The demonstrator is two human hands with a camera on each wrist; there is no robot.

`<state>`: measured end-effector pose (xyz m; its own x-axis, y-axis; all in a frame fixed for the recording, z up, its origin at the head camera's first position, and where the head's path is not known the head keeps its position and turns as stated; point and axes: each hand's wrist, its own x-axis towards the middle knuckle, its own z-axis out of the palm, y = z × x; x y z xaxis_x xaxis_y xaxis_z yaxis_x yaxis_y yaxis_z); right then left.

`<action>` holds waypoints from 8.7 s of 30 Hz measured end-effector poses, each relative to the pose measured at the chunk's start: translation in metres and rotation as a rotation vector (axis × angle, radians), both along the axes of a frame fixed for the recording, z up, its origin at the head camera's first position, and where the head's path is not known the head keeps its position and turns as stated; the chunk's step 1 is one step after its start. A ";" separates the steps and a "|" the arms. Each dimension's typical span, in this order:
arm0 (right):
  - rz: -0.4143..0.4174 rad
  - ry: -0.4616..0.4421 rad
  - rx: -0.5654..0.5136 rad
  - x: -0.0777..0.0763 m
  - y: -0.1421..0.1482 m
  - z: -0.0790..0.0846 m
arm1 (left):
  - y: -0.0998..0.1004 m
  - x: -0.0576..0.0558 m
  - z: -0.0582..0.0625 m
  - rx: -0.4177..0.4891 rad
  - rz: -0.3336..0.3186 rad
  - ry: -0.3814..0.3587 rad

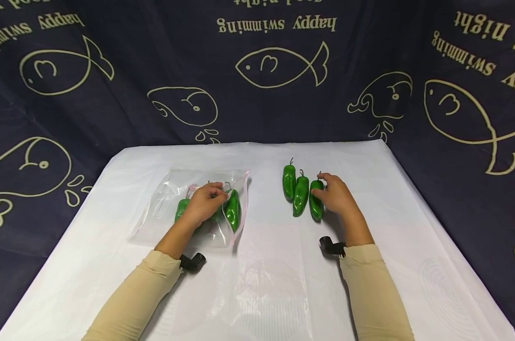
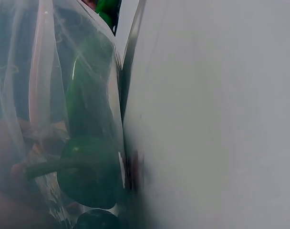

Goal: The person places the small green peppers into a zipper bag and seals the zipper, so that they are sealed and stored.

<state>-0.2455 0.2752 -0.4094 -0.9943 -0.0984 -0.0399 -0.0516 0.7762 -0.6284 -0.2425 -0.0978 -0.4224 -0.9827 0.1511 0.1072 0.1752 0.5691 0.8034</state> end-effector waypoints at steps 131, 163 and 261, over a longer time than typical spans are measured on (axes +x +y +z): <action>0.225 0.089 -0.202 0.009 -0.155 0.000 | -0.003 -0.001 -0.004 -0.031 -0.040 0.014; 0.254 0.064 -0.195 0.009 -0.174 -0.010 | 0.005 0.000 0.001 -0.030 -0.022 -0.010; 0.170 -0.122 -0.547 0.006 -0.122 0.008 | 0.011 0.002 -0.001 -0.017 -0.018 0.024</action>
<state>-0.2399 0.1533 -0.4016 -0.9541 -0.2951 -0.0514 -0.0495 0.3247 -0.9445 -0.2403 -0.0866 -0.4232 -0.9771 0.1703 0.1278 0.2042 0.5797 0.7889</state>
